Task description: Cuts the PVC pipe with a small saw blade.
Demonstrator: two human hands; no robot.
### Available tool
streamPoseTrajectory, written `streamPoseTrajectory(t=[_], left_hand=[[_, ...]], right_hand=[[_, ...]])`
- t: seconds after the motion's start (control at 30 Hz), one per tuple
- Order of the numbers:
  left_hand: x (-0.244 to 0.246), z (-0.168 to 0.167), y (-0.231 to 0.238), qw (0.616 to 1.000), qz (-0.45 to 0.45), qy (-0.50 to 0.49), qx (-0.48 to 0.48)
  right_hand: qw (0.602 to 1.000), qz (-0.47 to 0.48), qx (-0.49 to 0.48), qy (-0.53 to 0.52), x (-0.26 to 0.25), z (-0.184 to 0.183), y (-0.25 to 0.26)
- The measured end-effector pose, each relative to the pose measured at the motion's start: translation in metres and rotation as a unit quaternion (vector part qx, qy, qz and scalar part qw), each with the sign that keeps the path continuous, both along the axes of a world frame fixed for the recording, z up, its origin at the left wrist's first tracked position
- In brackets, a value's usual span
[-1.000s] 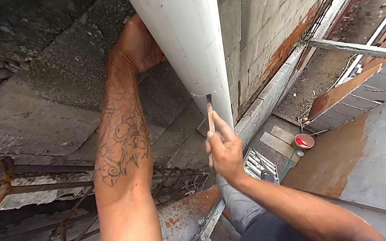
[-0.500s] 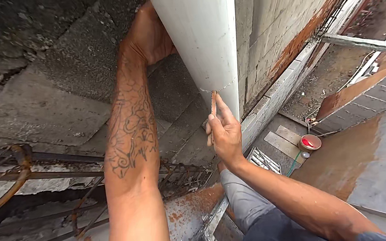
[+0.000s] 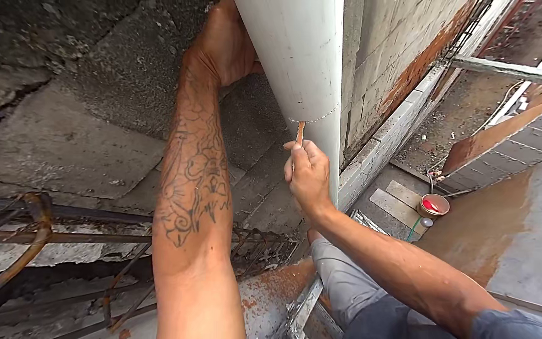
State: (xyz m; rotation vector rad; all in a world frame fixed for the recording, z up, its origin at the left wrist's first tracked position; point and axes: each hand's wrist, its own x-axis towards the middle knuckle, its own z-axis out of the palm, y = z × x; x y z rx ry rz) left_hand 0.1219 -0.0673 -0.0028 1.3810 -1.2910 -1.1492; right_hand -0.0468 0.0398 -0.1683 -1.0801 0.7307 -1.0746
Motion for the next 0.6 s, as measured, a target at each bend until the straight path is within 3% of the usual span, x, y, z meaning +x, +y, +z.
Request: streamPoseTrajectory(t=[0.23,0.4,0.6], left_hand=[[0.0,0.001,0.003,1.0,-0.024,-0.005,-0.014],[0.003,-0.002,0.0,0.999,-0.032,-0.008,-0.008],[0.002,0.003,-0.001,0.999,-0.039,-0.016,-0.014]], right_hand=[[1.0,-0.003,0.024,-0.006,0.004,0.001,0.014],[1.0,0.025,0.004,0.009,0.002,0.002,-0.012],[0.999,0.017,-0.024,0.027,0.014,0.0,0.029]])
